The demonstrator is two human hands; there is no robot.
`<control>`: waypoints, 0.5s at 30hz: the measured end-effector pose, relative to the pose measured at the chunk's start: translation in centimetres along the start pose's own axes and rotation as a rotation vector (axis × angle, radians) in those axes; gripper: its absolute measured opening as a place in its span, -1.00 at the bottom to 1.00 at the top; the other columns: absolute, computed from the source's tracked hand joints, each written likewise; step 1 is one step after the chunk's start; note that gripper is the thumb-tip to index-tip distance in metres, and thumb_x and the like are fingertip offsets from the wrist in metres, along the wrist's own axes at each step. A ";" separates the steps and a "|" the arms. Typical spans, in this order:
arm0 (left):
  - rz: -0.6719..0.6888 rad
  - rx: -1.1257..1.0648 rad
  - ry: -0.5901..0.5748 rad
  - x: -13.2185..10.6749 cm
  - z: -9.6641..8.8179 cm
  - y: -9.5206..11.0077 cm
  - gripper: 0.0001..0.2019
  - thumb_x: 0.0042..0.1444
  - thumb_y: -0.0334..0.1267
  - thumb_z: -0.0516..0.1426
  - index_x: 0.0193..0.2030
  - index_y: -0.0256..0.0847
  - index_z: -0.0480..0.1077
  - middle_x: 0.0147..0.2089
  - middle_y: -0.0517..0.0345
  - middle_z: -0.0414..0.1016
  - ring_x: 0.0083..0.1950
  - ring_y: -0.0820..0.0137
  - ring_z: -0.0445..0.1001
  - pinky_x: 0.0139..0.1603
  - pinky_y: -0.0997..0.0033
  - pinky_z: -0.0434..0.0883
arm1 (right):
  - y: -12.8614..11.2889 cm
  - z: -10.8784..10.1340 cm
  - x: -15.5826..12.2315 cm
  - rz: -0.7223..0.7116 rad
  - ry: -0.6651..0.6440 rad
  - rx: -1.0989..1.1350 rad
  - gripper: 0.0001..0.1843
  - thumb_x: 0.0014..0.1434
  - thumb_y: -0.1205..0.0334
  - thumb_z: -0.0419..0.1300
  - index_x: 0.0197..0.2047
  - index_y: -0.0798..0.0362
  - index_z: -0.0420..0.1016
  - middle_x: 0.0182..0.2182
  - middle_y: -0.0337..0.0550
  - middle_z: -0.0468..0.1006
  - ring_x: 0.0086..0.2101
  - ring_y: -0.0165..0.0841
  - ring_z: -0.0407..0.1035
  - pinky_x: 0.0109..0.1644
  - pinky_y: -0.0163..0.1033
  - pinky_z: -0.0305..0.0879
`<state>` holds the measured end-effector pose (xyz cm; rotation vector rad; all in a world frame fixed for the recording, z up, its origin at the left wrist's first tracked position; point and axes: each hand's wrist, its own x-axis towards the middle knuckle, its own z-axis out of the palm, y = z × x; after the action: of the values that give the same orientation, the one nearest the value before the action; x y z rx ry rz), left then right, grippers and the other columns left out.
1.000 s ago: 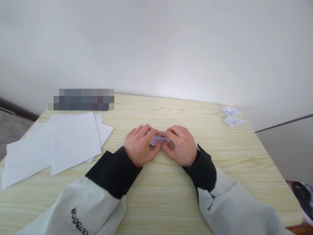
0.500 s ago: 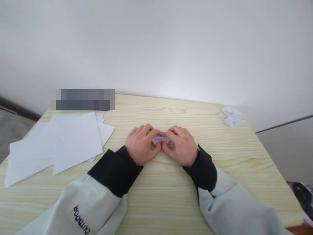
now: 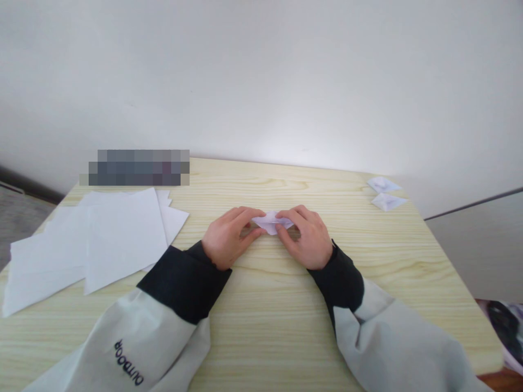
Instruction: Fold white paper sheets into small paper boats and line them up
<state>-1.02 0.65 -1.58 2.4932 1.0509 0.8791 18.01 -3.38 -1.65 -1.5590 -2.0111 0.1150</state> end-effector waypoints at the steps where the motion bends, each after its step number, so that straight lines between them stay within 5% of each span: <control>1: -0.033 -0.014 0.012 0.0 0.0 -0.1 -0.77 0.13 -0.19 0.11 -0.11 -0.23 0.39 -0.27 0.15 0.50 -0.31 0.44 0.45 -0.21 0.44 0.42 | 0.3 0.0 0.1 0.001 0.003 0.036 -0.78 0.14 0.18 0.13 -0.15 0.04 0.45 -0.28 -0.13 0.50 -0.31 -0.33 0.38 -0.16 -0.21 0.26; 5: -0.119 -0.019 0.049 0.2 -0.2 0.0 -0.78 0.09 -0.19 0.15 -0.16 -0.22 0.42 -0.32 0.18 0.50 -0.36 0.46 0.44 -0.27 0.47 0.41 | 1.6 -0.4 0.4 -0.001 -0.008 0.189 -0.63 0.10 0.05 0.18 -0.07 0.06 0.40 -0.32 -0.16 0.52 -0.51 -0.44 0.31 -0.33 -0.29 0.30; 11: -0.265 -0.091 0.048 0.4 -0.6 -0.3 -0.72 0.02 -0.16 0.20 -0.12 -0.21 0.45 -0.31 0.20 0.55 -0.51 0.52 0.39 -0.41 0.52 0.38 | 2.7 -0.8 0.7 0.059 -0.001 0.324 -0.80 0.13 0.14 0.18 -0.21 0.04 0.53 -0.42 -0.20 0.57 -0.48 -0.44 0.40 -0.36 -0.34 0.33; 15: -0.338 -0.192 0.025 0.5 -1.2 -0.8 -0.78 0.06 -0.14 0.15 -0.22 -0.18 0.51 -0.32 0.23 0.59 -0.42 0.48 0.48 -0.33 0.54 0.40 | 2.6 -0.6 0.6 0.115 0.074 0.372 -0.81 0.07 0.15 0.24 -0.26 0.03 0.57 -0.39 -0.17 0.59 -0.45 -0.41 0.44 -0.33 -0.31 0.37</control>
<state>-1.91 1.57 -0.85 2.0733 1.2809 0.8627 20.41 -2.16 -1.95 -1.4140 -1.7244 0.4437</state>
